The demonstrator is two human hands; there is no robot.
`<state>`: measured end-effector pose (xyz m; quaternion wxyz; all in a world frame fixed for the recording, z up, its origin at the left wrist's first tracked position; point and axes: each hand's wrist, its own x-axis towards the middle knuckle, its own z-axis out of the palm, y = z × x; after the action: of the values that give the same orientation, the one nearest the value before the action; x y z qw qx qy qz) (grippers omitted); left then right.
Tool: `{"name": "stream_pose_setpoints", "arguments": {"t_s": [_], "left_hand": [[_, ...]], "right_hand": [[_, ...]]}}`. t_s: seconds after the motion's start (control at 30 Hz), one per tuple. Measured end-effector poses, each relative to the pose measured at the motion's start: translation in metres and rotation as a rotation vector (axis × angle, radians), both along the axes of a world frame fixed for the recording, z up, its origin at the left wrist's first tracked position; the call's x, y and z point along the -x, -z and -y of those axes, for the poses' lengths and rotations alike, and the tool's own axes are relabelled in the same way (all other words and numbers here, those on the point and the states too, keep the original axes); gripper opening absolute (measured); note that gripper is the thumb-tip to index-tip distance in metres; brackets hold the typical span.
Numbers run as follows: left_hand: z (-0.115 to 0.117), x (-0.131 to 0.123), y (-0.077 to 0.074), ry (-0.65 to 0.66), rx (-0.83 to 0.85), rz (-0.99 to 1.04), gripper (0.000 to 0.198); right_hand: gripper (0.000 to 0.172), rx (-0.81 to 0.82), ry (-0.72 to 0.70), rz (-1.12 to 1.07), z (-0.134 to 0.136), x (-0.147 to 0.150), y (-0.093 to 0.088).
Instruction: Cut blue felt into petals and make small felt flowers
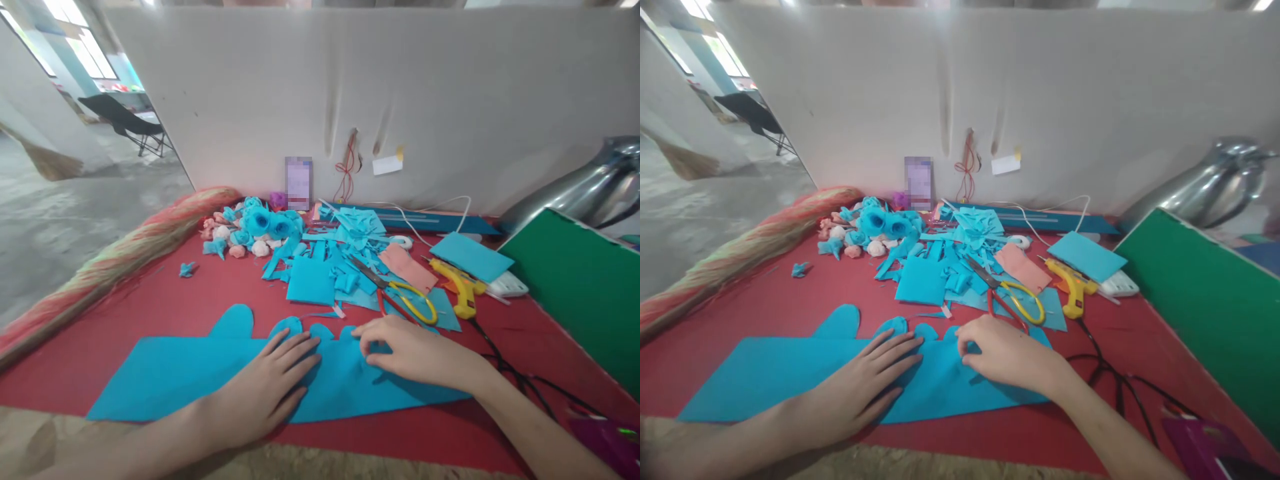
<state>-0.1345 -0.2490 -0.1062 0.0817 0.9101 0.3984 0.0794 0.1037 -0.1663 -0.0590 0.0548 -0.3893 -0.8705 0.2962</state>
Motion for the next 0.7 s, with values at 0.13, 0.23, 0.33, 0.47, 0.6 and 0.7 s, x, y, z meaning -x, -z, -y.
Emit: {"name": "stream_pose_setpoints", "arguments": {"t_s": [0.13,0.23,0.33,0.47,0.6,0.7], "left_hand": [[0.002,0.001,0.001,-0.056,-0.005,-0.016,0.041],[0.002,0.002,0.002,-0.109,0.001,-0.019,0.044],[0.001,0.001,0.002,-0.135,-0.009,0.011,0.044],[0.003,-0.001,0.007,-0.125,-0.113,0.031,0.032],[0.009,0.0,0.015,-0.046,-0.315,0.023,0.023],[0.013,0.001,0.016,0.034,-0.387,0.013,0.026]], "right_hand": [[0.01,0.046,0.11,-0.162,-0.005,0.02,0.005],[0.009,0.054,0.188,-0.195,-0.01,0.033,0.011],[0.009,0.083,0.196,-0.186,-0.017,0.04,0.013],[0.01,0.139,0.137,-0.135,-0.032,0.047,0.008],[0.011,0.221,0.051,-0.088,-0.043,0.055,0.013],[0.012,0.281,-0.03,-0.071,-0.044,0.06,0.019]]}}
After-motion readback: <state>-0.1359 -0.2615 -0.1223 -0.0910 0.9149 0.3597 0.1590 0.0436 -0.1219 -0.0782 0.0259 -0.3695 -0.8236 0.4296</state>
